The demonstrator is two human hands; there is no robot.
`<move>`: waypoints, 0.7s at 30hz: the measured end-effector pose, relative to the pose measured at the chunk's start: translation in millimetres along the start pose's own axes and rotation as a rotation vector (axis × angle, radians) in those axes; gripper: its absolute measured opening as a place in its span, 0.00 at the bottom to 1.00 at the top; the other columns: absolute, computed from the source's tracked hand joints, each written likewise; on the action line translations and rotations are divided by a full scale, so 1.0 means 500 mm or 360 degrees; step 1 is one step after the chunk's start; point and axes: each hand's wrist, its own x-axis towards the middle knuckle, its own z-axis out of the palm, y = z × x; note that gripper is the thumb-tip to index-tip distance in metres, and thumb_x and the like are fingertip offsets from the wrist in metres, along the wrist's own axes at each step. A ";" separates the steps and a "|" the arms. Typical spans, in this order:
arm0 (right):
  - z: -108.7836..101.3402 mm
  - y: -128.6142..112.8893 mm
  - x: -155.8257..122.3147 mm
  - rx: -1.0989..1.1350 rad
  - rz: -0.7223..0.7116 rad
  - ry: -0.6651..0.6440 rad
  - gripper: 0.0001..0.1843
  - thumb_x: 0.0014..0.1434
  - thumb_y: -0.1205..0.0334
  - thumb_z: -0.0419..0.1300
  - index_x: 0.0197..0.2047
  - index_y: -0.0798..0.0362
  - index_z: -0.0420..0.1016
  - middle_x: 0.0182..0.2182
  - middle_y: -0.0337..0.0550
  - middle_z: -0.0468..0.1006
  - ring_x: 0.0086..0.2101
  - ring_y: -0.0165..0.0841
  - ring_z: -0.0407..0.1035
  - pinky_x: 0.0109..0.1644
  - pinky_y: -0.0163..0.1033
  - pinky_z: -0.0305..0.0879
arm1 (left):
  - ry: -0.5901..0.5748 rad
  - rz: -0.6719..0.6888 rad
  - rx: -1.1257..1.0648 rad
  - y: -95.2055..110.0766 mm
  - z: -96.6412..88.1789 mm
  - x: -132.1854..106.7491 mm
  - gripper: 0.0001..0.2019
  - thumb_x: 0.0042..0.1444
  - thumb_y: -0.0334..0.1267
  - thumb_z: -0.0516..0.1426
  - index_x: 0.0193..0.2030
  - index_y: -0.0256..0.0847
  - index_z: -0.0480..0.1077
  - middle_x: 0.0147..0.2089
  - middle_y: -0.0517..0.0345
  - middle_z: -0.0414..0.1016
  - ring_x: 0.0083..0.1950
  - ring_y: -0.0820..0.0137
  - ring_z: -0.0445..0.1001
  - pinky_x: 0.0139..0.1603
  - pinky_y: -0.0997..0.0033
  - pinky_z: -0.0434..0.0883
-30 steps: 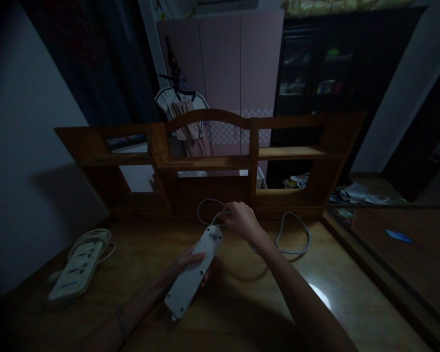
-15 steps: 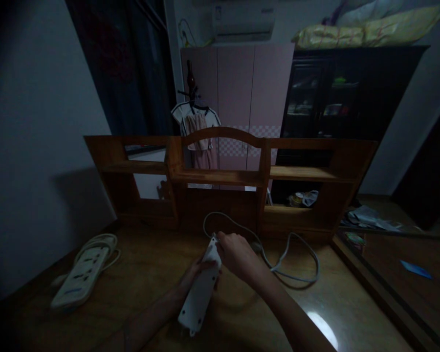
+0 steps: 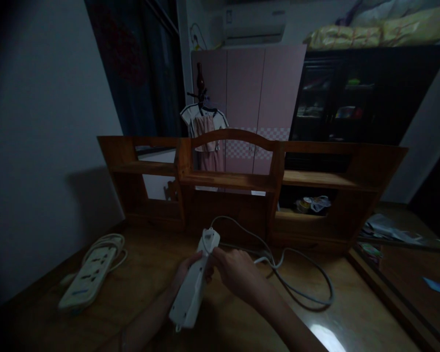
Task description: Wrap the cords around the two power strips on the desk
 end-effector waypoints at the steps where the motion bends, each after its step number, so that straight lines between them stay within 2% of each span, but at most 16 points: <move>1: 0.001 -0.003 -0.001 -0.0011 -0.0001 -0.0006 0.14 0.68 0.62 0.45 0.44 0.51 0.71 0.32 0.44 0.78 0.32 0.33 0.73 0.33 0.32 0.54 | -0.0006 0.0002 -0.0010 0.001 0.000 -0.003 0.17 0.55 0.45 0.56 0.39 0.30 0.72 0.29 0.51 0.74 0.26 0.70 0.72 0.27 0.72 0.68; 3: 0.004 -0.004 -0.002 -0.0057 0.0000 -0.0014 0.13 0.68 0.62 0.45 0.45 0.50 0.70 0.32 0.44 0.78 0.32 0.34 0.73 0.32 0.32 0.54 | 0.0008 0.0001 -0.0046 0.005 -0.001 -0.007 0.17 0.55 0.46 0.56 0.39 0.29 0.72 0.29 0.50 0.74 0.25 0.70 0.71 0.26 0.72 0.67; 6: 0.001 0.004 -0.004 -0.0091 -0.0034 -0.0005 0.12 0.68 0.63 0.45 0.45 0.49 0.70 0.31 0.42 0.77 0.30 0.33 0.72 0.31 0.33 0.52 | -0.0066 -0.0058 -0.0054 0.013 -0.001 -0.011 0.18 0.54 0.46 0.56 0.39 0.28 0.71 0.31 0.49 0.74 0.25 0.71 0.71 0.28 0.71 0.68; 10: -0.018 0.027 -0.007 0.0242 -0.0195 -0.0067 0.13 0.68 0.58 0.47 0.39 0.50 0.70 0.27 0.38 0.72 0.26 0.28 0.66 0.31 0.31 0.52 | -0.0259 -0.0135 0.0023 0.017 0.000 -0.019 0.21 0.52 0.50 0.57 0.38 0.28 0.71 0.29 0.50 0.71 0.25 0.72 0.70 0.28 0.72 0.68; 12: -0.024 0.043 -0.004 0.0574 -0.0298 -0.0262 0.14 0.67 0.54 0.48 0.38 0.52 0.70 0.26 0.36 0.69 0.26 0.26 0.63 0.31 0.30 0.54 | -0.0398 -0.0207 0.0074 0.017 -0.001 -0.028 0.23 0.51 0.52 0.57 0.37 0.27 0.71 0.28 0.51 0.70 0.24 0.72 0.69 0.27 0.72 0.68; 14: -0.020 0.060 0.002 0.0890 -0.0319 -0.0563 0.18 0.66 0.48 0.50 0.36 0.54 0.70 0.25 0.36 0.67 0.25 0.25 0.61 0.28 0.28 0.55 | -0.0549 -0.0297 0.0108 0.016 -0.002 -0.041 0.25 0.49 0.54 0.56 0.37 0.27 0.72 0.28 0.51 0.69 0.24 0.71 0.69 0.27 0.71 0.68; 17: -0.004 0.086 0.013 0.1114 -0.0273 -0.0951 0.25 0.63 0.41 0.51 0.32 0.57 0.70 0.22 0.35 0.64 0.21 0.23 0.57 0.23 0.27 0.53 | -0.0671 -0.0473 0.0139 0.015 -0.004 -0.062 0.26 0.48 0.53 0.54 0.41 0.28 0.72 0.29 0.50 0.70 0.25 0.69 0.70 0.29 0.69 0.70; 19: 0.005 0.100 0.019 0.1120 -0.0270 -0.1033 0.27 0.61 0.40 0.53 0.31 0.59 0.71 0.22 0.36 0.65 0.21 0.22 0.57 0.22 0.26 0.52 | -0.0708 -0.0580 0.0178 0.016 -0.003 -0.071 0.27 0.47 0.52 0.54 0.43 0.27 0.71 0.30 0.48 0.71 0.27 0.67 0.72 0.31 0.68 0.70; 21: 0.007 0.113 0.022 0.1067 -0.0264 -0.1028 0.26 0.60 0.41 0.55 0.32 0.59 0.71 0.23 0.36 0.67 0.22 0.22 0.58 0.22 0.26 0.52 | -0.0722 -0.0622 0.0228 0.017 0.000 -0.074 0.27 0.47 0.51 0.54 0.44 0.27 0.71 0.32 0.46 0.72 0.29 0.66 0.73 0.33 0.67 0.71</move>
